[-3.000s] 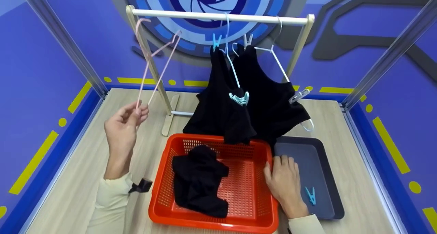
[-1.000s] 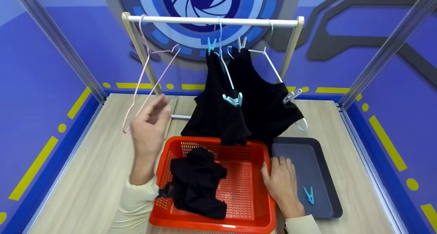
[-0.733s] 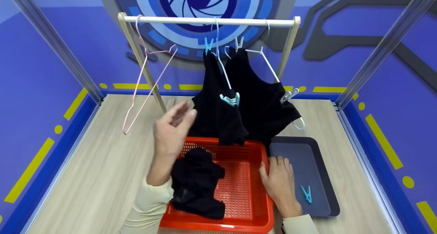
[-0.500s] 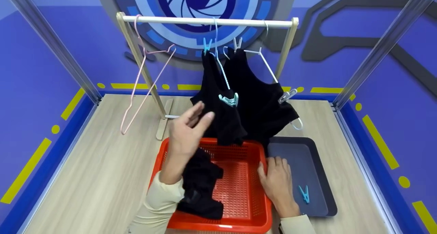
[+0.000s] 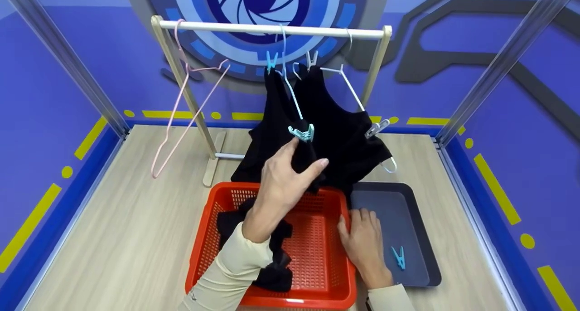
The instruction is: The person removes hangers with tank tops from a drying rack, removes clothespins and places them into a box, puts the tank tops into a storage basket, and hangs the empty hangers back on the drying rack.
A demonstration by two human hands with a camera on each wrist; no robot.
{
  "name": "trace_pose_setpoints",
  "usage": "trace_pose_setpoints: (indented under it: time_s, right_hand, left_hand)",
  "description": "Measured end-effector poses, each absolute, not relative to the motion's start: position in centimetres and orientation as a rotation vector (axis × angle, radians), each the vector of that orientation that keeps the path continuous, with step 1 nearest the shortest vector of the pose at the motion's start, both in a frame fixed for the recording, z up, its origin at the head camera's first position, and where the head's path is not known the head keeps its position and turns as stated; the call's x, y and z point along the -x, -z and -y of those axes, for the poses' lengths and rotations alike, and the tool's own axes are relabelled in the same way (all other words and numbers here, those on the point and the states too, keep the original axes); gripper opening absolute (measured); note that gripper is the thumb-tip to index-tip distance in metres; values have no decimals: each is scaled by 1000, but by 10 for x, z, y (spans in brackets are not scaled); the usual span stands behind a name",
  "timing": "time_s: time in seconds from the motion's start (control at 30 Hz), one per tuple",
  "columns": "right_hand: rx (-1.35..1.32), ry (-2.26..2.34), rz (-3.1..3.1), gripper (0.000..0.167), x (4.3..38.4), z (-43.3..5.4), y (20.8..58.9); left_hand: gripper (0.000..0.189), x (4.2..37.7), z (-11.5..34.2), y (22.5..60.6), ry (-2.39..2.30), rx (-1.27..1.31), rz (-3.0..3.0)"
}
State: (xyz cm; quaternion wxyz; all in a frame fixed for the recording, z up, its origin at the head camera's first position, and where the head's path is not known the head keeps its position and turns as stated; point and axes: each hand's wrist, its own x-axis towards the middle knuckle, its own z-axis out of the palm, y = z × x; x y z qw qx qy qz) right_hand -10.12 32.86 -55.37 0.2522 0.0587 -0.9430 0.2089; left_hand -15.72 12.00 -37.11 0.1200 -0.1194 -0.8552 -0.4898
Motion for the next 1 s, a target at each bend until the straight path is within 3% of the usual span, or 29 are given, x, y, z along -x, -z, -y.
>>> trace_pose_setpoints:
  time_s: [0.7, 1.0]
  right_hand:
    - [-211, -602, 2517, 12, 102, -330, 558]
    - [-177, -640, 2539, 12, 100, -330, 557]
  left_hand:
    - [39, 152, -60, 374, 1249, 298, 2395]
    - [32, 162, -37, 376, 1198, 151, 2370]
